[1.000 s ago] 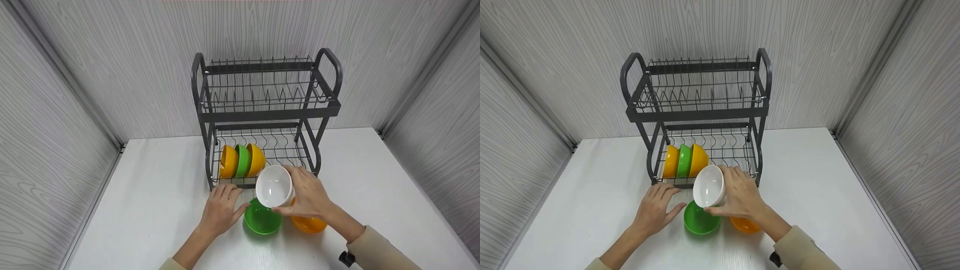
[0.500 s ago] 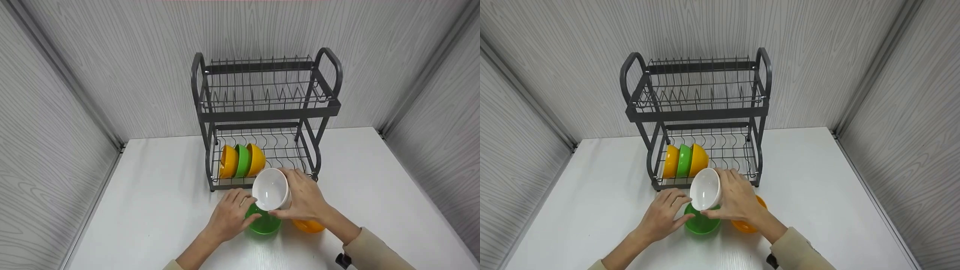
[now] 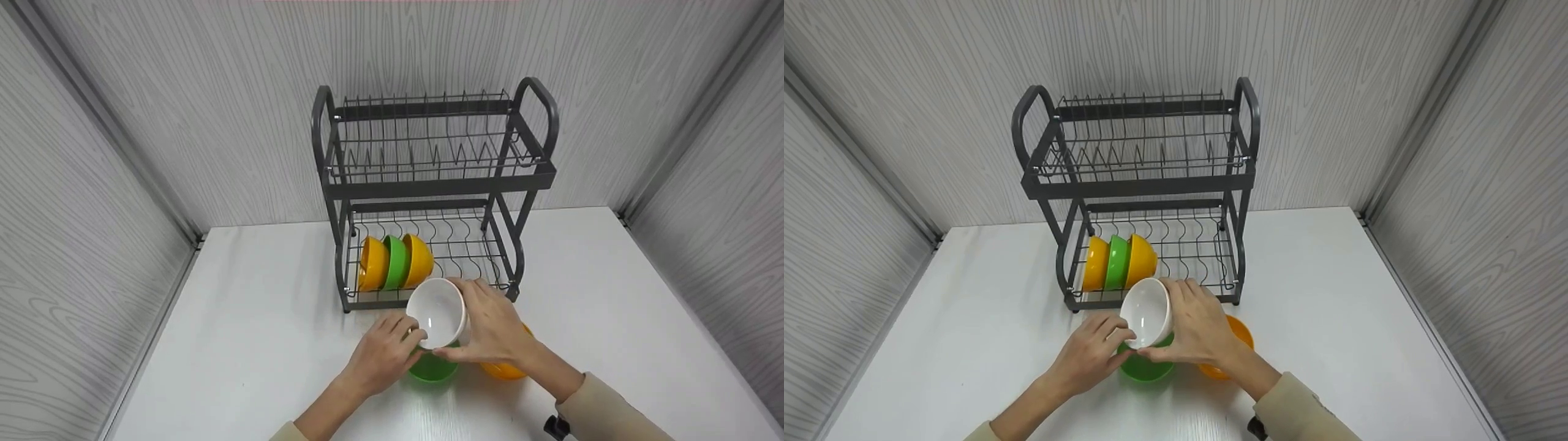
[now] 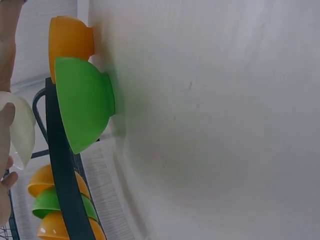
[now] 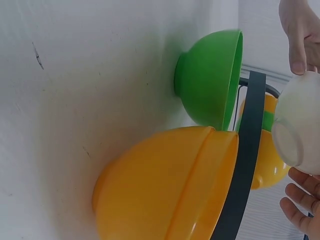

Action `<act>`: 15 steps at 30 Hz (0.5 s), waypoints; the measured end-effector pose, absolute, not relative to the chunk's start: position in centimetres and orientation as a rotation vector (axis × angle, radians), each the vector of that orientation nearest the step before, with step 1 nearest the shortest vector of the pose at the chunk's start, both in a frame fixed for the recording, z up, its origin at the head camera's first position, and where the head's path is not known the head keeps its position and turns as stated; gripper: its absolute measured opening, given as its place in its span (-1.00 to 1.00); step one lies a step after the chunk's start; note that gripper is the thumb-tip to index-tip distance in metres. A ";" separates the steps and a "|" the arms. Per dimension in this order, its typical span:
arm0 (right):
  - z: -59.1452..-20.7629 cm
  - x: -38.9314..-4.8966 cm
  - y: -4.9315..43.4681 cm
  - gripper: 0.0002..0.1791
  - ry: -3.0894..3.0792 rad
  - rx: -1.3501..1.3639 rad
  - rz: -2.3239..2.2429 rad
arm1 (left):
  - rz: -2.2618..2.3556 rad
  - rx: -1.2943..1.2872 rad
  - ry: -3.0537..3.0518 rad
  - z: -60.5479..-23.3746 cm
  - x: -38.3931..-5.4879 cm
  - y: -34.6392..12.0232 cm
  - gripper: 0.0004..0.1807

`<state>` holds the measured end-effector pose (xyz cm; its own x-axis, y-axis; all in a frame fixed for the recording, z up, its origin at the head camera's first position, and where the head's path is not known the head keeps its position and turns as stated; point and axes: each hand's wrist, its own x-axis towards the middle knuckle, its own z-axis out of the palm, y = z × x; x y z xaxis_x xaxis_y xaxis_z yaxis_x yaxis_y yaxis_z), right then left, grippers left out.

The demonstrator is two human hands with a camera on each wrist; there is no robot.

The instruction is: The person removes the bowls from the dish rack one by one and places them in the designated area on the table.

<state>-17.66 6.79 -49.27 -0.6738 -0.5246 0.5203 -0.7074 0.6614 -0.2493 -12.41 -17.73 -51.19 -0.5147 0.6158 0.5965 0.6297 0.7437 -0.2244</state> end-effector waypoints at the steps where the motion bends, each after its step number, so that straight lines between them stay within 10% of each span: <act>1: -49.3 -17.6 6.8 0.25 -2.474 0.966 0.614 | -0.033 -0.940 -2.265 -51.2 -12.4 -17.7 -0.67; 15: -49.5 -17.6 6.6 0.23 -2.474 0.961 0.643 | -0.005 -1.046 -2.144 -51.5 -12.7 -17.9 -0.70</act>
